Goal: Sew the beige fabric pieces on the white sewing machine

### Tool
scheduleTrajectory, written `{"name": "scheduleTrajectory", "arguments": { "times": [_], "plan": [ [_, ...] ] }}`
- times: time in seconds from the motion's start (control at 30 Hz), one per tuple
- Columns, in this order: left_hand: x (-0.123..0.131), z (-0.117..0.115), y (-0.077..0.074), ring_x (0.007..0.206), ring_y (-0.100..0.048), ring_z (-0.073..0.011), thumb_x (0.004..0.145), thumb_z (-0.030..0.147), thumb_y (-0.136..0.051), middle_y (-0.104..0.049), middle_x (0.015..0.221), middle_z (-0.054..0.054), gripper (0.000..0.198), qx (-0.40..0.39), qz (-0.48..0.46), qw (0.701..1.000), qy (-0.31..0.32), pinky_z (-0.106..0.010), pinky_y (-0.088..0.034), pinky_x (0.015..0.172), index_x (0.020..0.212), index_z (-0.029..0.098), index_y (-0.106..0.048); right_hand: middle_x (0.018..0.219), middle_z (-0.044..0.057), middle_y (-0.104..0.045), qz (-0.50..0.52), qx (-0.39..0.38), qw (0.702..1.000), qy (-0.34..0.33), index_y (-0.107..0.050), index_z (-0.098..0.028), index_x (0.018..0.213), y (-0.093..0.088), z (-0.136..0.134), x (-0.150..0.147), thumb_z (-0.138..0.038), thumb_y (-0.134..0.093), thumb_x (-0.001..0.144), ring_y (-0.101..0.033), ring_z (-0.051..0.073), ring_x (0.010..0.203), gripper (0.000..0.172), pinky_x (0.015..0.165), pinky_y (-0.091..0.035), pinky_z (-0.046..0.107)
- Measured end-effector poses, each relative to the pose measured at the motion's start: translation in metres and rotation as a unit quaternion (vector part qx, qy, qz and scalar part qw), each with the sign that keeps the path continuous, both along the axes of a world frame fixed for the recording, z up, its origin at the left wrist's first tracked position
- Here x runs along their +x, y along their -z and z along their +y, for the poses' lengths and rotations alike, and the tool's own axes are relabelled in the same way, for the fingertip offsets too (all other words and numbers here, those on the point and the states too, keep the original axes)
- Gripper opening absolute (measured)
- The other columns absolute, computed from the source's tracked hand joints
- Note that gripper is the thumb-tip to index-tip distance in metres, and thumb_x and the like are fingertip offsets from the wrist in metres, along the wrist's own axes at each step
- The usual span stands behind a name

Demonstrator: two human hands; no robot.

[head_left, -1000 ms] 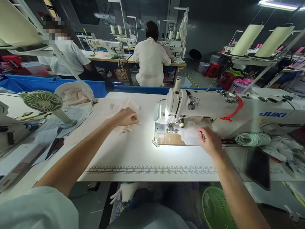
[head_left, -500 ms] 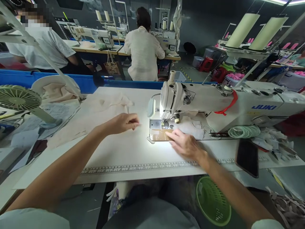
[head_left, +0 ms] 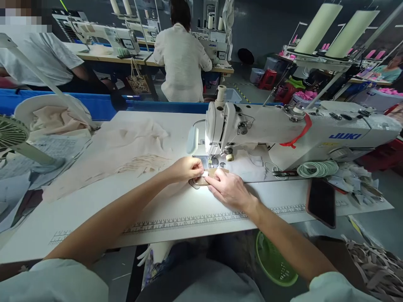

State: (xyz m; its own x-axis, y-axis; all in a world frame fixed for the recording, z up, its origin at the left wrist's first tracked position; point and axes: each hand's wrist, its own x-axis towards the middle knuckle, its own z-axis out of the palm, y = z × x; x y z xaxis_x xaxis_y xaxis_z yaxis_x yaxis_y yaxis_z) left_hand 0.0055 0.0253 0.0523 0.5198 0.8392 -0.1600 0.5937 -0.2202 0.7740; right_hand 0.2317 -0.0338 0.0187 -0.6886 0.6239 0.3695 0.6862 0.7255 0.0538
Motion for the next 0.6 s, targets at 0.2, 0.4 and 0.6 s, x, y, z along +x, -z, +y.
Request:
{"name": "scheduleTrajectory", "arguments": {
  "times": [0.2, 0.4, 0.6],
  "plan": [
    [0.001, 0.002, 0.006, 0.069, -0.066, -0.0184, 0.082, 0.042, -0.057, -0.074, 0.073, 0.000, 0.021, 0.038, 0.070, 0.997, -0.022, -0.028, -0.046, 0.065, 0.078, 0.022, -0.065, 0.090, 0.006, -0.057, 0.005, 0.000, 1.000, -0.003, -0.072, -0.017, 0.119, 0.001, 0.001, 0.000, -0.032, -0.042, 0.110, -0.042, 0.016, 0.070, 0.035, 0.063, -0.030, 0.030],
    [0.001, 0.005, 0.005, 0.067, -0.065, -0.0176, 0.082, 0.046, -0.057, -0.074, 0.070, 0.002, 0.025, 0.064, 0.078, 0.995, -0.011, -0.027, -0.043, 0.062, 0.078, 0.023, -0.067, 0.090, 0.006, -0.059, 0.013, -0.010, 1.000, -0.002, -0.072, -0.016, 0.116, -0.002, -0.001, 0.001, -0.030, -0.042, 0.110, -0.044, 0.016, 0.071, 0.033, 0.063, -0.031, 0.030],
    [0.001, 0.011, 0.005, 0.063, -0.064, -0.0165, 0.083, 0.041, -0.058, -0.074, 0.066, 0.002, 0.022, 0.061, 0.072, 0.995, 0.014, -0.026, -0.043, 0.060, 0.077, 0.022, -0.067, 0.085, 0.006, -0.060, 0.041, -0.022, 0.998, 0.029, -0.072, -0.017, 0.099, -0.003, -0.005, 0.002, -0.028, -0.036, 0.109, -0.044, 0.017, 0.068, 0.038, 0.063, -0.032, 0.032]
  ]
}}
